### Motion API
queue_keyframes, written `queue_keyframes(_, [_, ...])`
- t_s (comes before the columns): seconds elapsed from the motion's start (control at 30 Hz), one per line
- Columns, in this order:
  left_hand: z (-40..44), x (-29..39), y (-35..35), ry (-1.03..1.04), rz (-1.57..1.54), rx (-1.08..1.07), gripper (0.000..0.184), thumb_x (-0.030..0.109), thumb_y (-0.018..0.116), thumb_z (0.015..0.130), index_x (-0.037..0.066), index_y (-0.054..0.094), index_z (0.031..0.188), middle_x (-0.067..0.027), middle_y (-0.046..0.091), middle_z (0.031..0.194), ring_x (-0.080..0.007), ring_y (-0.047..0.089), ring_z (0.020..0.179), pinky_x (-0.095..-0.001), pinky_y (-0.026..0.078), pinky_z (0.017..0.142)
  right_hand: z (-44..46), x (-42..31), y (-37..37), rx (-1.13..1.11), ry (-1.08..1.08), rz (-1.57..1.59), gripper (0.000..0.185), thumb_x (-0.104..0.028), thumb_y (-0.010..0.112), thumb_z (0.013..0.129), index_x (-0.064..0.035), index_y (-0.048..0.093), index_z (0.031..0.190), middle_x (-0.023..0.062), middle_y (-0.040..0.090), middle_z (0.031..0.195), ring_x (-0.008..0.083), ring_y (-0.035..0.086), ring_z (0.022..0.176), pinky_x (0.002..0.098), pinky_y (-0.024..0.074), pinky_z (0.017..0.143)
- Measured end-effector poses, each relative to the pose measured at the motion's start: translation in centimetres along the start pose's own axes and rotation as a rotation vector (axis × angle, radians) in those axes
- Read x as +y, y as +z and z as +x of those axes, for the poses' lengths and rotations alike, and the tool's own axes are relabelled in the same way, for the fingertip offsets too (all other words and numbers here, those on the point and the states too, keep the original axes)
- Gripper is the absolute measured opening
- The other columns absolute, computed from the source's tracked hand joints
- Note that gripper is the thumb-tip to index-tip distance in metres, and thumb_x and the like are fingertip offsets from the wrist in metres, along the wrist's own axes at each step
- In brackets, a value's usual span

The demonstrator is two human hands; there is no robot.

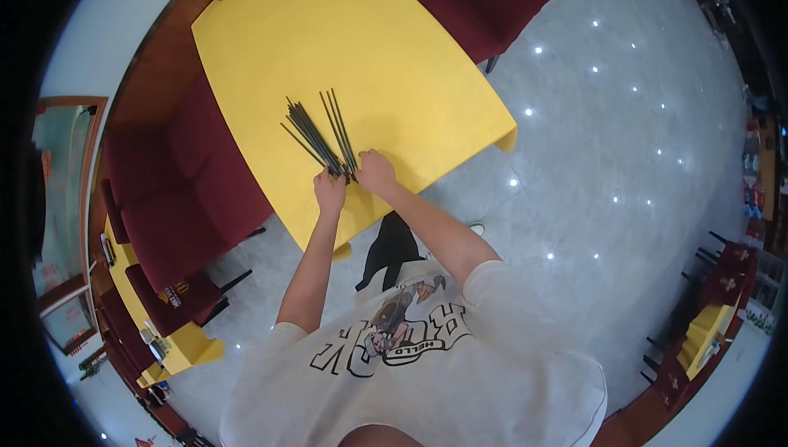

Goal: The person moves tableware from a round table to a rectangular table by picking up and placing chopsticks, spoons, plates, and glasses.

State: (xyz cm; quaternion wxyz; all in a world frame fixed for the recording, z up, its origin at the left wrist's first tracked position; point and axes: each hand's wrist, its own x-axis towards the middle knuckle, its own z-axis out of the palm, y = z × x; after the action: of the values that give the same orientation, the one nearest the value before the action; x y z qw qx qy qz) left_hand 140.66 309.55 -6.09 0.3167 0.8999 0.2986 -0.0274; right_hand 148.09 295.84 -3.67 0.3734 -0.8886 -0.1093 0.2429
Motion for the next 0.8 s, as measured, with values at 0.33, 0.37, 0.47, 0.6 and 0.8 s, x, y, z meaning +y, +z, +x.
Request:
queue_keyframes(0.33, [-1.5, -0.6, 0.8, -0.281, -0.207, 0.114, 0.060, 0.022, 0.068, 0.075, -0.005, 0.045, 0.123, -0.0277, 0.050, 0.117, -0.0397, 0.050, 0.109, -0.0421, 0.041, 0.093, -5.3, 6.1, -2.0, -0.028, -0.041, 0.042, 0.041, -0.019, 0.061, 0.072, -0.0054, 0.057, 0.111, 0.0176, 0.059, 0.104, 0.0336, 0.059, 0.096, 0.0418, 0.0480, 0.082])
queue_keyframes(0.37, [-1.9, -0.4, 0.5, -0.296, -0.257, 0.130, 0.059, 0.021, 0.067, 0.075, -0.005, 0.045, 0.123, -0.0275, 0.050, 0.117, -0.0391, 0.050, 0.109, -0.0415, 0.041, 0.092, -6.5, 7.4, -2.7, -0.020, -0.040, 0.074, 0.039, -0.019, 0.060, 0.073, -0.0053, 0.058, 0.109, 0.0170, 0.060, 0.101, 0.0329, 0.060, 0.093, 0.0410, 0.0486, 0.081])
queue_keyframes(0.47, [-2.6, 0.0, 1.4, -0.311, -0.238, 0.252, 0.049, 0.014, 0.063, 0.077, -0.005, 0.045, 0.119, -0.0241, 0.052, 0.110, -0.0369, 0.053, 0.101, -0.0410, 0.043, 0.087, -10.4, 11.0, -6.4, -0.110, 0.027, 0.221, 0.033, -0.018, 0.059, 0.073, -0.0050, 0.061, 0.104, 0.0144, 0.064, 0.093, 0.0295, 0.062, 0.086, 0.0386, 0.0498, 0.076])
queue_keyframes(0.6, [-4.6, 4.0, 4.1, -0.132, -0.246, 0.265, 0.040, 0.010, 0.059, 0.078, -0.003, 0.047, 0.113, -0.0184, 0.052, 0.101, -0.0315, 0.054, 0.088, -0.0401, 0.044, 0.080, -17.7, 17.9, -10.3, 0.143, 0.081, 0.443, 0.030, -0.017, 0.064, 0.074, -0.0026, 0.061, 0.100, 0.0095, 0.064, 0.083, 0.0212, 0.062, 0.078, 0.0325, 0.0496, 0.070])
queue_keyframes(0.8, [-12.7, 17.8, 13.5, 0.092, -0.529, -0.290, 0.018, 0.001, 0.051, 0.081, 0.003, 0.051, 0.099, -0.0023, 0.050, 0.079, -0.0095, 0.049, 0.066, -0.0235, 0.042, 0.057, -28.4, 27.7, -15.0, 0.495, 0.278, 0.717, 0.030, -0.018, 0.064, 0.072, -0.0047, 0.062, 0.100, 0.0099, 0.065, 0.086, 0.0217, 0.062, 0.079, 0.0331, 0.0495, 0.072])
